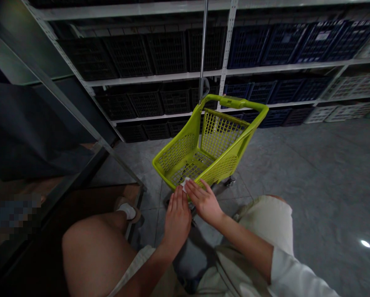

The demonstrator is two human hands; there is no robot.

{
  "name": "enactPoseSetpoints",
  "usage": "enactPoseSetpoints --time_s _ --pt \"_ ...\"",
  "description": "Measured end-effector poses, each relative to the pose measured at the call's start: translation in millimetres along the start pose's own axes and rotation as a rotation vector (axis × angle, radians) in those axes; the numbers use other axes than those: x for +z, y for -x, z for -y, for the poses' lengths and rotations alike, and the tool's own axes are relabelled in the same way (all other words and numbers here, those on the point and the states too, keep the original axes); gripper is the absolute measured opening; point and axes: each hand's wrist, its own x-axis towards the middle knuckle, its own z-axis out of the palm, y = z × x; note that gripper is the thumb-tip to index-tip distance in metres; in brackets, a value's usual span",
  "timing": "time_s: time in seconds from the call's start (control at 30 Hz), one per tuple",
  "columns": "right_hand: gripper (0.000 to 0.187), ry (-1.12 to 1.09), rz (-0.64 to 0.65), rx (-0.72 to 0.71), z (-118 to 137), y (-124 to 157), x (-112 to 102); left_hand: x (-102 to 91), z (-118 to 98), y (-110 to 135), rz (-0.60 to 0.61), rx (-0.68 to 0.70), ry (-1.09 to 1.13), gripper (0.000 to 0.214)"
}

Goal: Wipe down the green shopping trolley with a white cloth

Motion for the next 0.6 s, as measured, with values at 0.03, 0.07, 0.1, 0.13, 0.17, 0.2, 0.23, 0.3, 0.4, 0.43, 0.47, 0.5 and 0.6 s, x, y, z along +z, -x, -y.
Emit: enactPoseSetpoints --time_s 0.03,0.07,0.1,0.13,0.17,0.2,0.23,0.3,0.4,0.43,0.47,0.5,0.6 --pt "0.074 -0.014 0.015 -0.047 1.9 1.0 -0.3 -0.4 0.3 0.1 0.006 0.003 -0.004 0.057" --pt "0.074 -0.021 0.029 -0.072 -3.8 1.3 -1.2 -0.7 0.6 0.2 0.011 0.006 -0.003 0.058" --pt "0.075 -0.023 0.037 -0.068 -16.2 1.1 -2.3 -0.9 0.9 0.3 0.013 0.007 0.002 0.060" --pt "0.076 -0.016 0.037 -0.038 -33.5 0.3 -3.5 -1.0 1.0 0.4 0.012 0.008 0.010 0.062" --pt "0.077 -0.003 0.022 0.014 -53.2 -1.0 -4.6 -0.9 1.0 0.5 0.009 0.007 0.018 0.065" --pt "0.077 0.015 -0.004 0.082 -72.5 -2.5 -5.4 -0.7 0.9 0.4 0.004 0.004 0.026 0.067" --pt "0.076 0.033 -0.037 0.158 -88.5 -4.2 -5.6 -0.4 0.7 0.2 -0.002 0.001 0.032 0.068" --pt "0.077 0.060 -0.098 0.289 -102.3 -7.1 -4.4 0.3 0.0 -0.5 -0.010 -0.001 0.037 0.068" --pt "0.078 0.049 -0.110 0.330 -69.8 -8.1 1.4 1.3 -0.8 -1.6 -0.017 -0.006 0.028 0.065" --pt "0.077 0.031 -0.096 0.291 -49.9 -7.3 3.7 1.3 -0.8 -1.8 -0.016 -0.006 0.021 0.063" --pt "0.076 0.005 -0.074 0.226 -29.8 -6.1 5.6 1.2 -0.5 -1.8 -0.015 -0.004 0.013 0.062" --pt "0.074 -0.016 -0.058 0.158 -12.5 -4.7 6.9 0.9 -0.1 -1.7 -0.012 -0.001 0.007 0.060" --pt "0.071 -0.043 -0.016 0.017 2.1 -1.0 5.0 -1.5 1.7 -1.2 0.004 0.018 -0.005 0.057"
